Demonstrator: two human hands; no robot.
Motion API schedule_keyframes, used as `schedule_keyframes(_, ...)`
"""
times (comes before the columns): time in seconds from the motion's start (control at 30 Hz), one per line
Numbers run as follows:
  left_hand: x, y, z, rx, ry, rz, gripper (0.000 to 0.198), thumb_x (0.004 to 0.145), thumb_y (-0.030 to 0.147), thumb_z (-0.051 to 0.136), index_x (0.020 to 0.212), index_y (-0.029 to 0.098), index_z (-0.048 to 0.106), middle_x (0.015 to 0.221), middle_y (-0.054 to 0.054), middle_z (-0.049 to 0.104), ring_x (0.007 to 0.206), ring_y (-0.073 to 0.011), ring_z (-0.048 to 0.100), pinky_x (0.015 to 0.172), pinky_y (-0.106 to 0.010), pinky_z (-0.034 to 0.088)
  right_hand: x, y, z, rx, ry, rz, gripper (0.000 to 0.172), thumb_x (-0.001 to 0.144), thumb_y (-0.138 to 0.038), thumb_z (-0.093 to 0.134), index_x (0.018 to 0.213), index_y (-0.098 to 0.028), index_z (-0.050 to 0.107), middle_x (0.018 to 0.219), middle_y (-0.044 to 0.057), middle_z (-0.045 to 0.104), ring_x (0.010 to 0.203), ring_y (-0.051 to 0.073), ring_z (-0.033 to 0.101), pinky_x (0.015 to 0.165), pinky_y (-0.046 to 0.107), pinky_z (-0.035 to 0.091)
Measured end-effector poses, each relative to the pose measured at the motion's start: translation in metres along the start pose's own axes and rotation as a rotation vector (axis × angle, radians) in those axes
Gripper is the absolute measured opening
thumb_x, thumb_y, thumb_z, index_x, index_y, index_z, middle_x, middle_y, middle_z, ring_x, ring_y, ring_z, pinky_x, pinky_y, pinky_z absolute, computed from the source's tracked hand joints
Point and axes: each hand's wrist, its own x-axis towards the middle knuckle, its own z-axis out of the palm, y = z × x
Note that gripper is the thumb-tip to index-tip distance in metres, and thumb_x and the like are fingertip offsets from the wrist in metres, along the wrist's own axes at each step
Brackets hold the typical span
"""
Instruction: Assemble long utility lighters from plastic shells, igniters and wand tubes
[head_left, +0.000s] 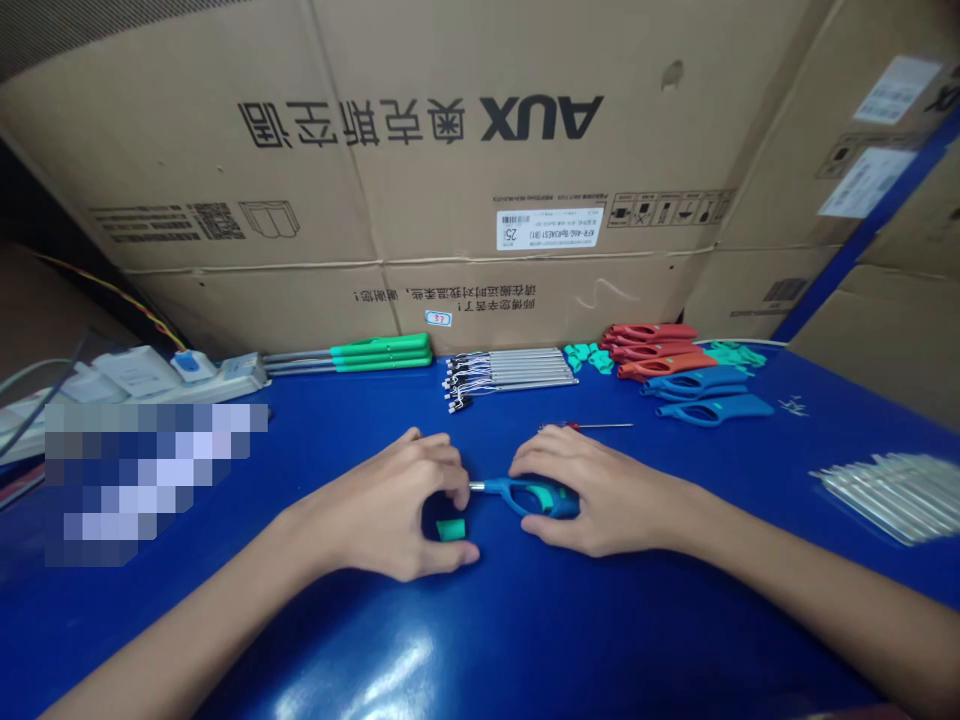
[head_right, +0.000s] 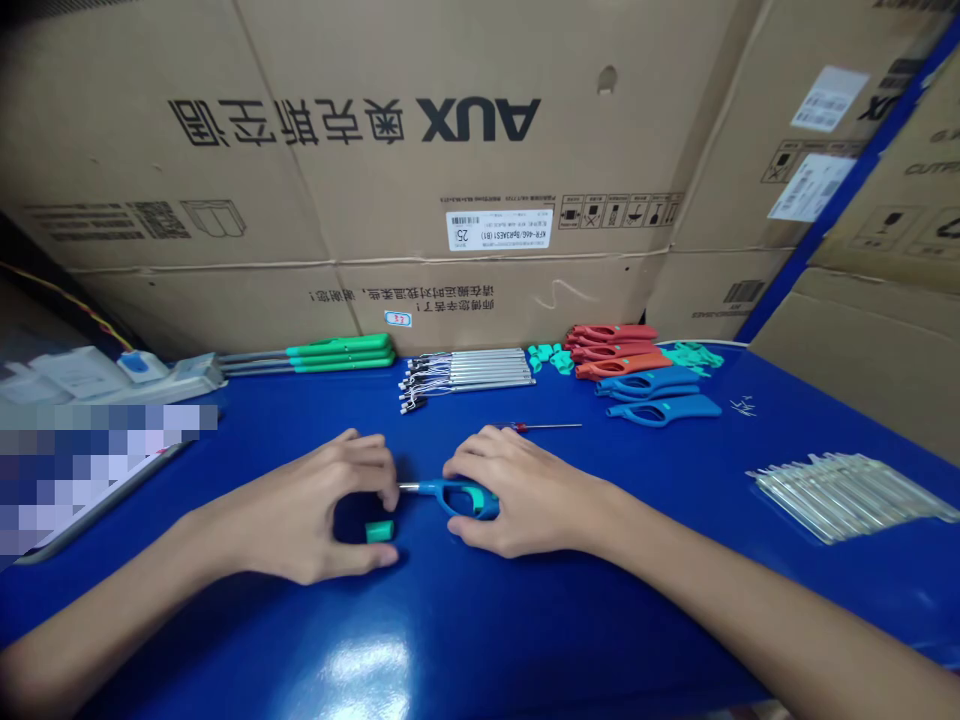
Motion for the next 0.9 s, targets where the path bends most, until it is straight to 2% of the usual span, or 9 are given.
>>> schedule_keyframes(0.07,-0.002,0.001,-0.003,-0.005,-0.044,-0.024,0.026,0.072,0.043,0.080,0.082,0.023,0.068,0.089,-0.001,0.066,0.087,-0.0234,0.065,0.103,-0.053,0.038,-0.001,0.001,-0.002,-0.035,-0.068,0.061,0.039,0.084,-0.041,0.067,0.114,-0.017,0.064,0.115,0.012,0.063,0.109,0.028,0.056,0.103,0.052,0.040)
schedule_keyframes(0.17,-0.001,0.001,-0.003,-0.015,-0.068,-0.007,0.013,0.077,0.033,0.078,0.081,0.024,0.070,0.086,0.000,0.066,0.086,-0.0210,0.065,0.103,-0.047,0.041,0.001,-0.001,-0.003,-0.051,-0.119,0.116,0.037,0.087,-0.043,0.063,0.112,-0.016,0.063,0.113,0.012,0.059,0.108,0.028,0.055,0.098,0.048,0.043)
schedule_keyframes(0.27,0.002,-0.002,-0.003,-0.004,-0.003,0.009,0.011,0.085,0.032,0.071,0.083,0.022,0.070,0.085,-0.001,0.066,0.085,-0.0209,0.064,0.093,-0.041,0.045,0.003,-0.005,-0.007,-0.050,-0.166,0.173,0.030,0.088,-0.042,0.061,0.104,-0.017,0.059,0.108,0.011,0.059,0.102,0.027,0.056,0.091,0.043,0.046)
schedule_keyframes(0.37,0.005,-0.009,-0.002,0.018,0.174,0.024,0.015,0.089,0.035,0.066,0.086,0.020,0.070,0.085,-0.002,0.067,0.084,-0.0199,0.062,0.084,-0.036,0.046,0.003,-0.008,-0.013,-0.048,-0.198,0.276,0.026,0.088,-0.036,0.061,0.104,-0.019,0.051,0.099,0.008,0.063,0.087,0.023,0.061,0.074,0.035,0.047)
schedule_keyframes(0.47,0.006,-0.015,0.000,0.076,0.417,0.075,0.018,0.092,0.035,0.062,0.085,0.019,0.069,0.085,-0.003,0.068,0.082,-0.0188,0.062,0.081,-0.035,0.044,0.003,-0.010,-0.016,-0.060,-0.187,0.361,0.026,0.090,-0.032,0.058,0.110,-0.020,0.047,0.087,0.004,0.066,0.075,0.021,0.062,0.062,0.029,0.042)
schedule_keyframes(0.57,0.006,-0.020,0.002,0.118,0.588,0.114,0.020,0.093,0.035,0.061,0.086,0.018,0.068,0.085,-0.004,0.070,0.079,-0.0179,0.063,0.077,-0.034,0.044,0.004,-0.009,-0.014,-0.060,-0.149,0.344,0.027,0.096,-0.039,0.052,0.118,-0.022,0.049,0.091,0.006,0.069,0.082,0.023,0.066,0.065,0.028,0.042)
schedule_keyframes(0.7,0.007,-0.024,0.002,0.043,0.687,0.115,0.015,0.091,0.033,0.062,0.091,0.019,0.068,0.087,-0.005,0.072,0.079,-0.0174,0.065,0.075,-0.032,0.048,0.007,-0.005,-0.009,-0.093,-0.116,0.361,0.031,0.103,-0.040,0.036,0.100,-0.022,0.062,0.092,0.006,0.072,0.084,0.023,0.068,0.070,0.031,0.043)
schedule_keyframes(0.77,0.008,-0.027,0.000,-0.039,0.809,0.052,0.015,0.090,0.032,0.063,0.092,0.018,0.069,0.087,-0.005,0.072,0.078,-0.0171,0.065,0.074,-0.030,0.050,0.007,-0.001,-0.007,-0.151,-0.070,0.358,0.033,0.102,-0.039,0.038,0.098,-0.019,0.064,0.096,0.009,0.072,0.088,0.025,0.068,0.074,0.032,0.044)
schedule_keyframes(0.9,0.011,-0.035,-0.006,-0.386,1.021,-0.219,0.024,0.087,0.038,0.065,0.098,0.018,0.070,0.085,-0.004,0.072,0.073,-0.0168,0.066,0.071,-0.030,0.052,0.005,0.007,-0.006,-0.248,0.039,0.289,0.030,0.099,-0.038,0.046,0.103,-0.015,0.065,0.105,0.012,0.071,0.093,0.027,0.067,0.077,0.033,0.046)
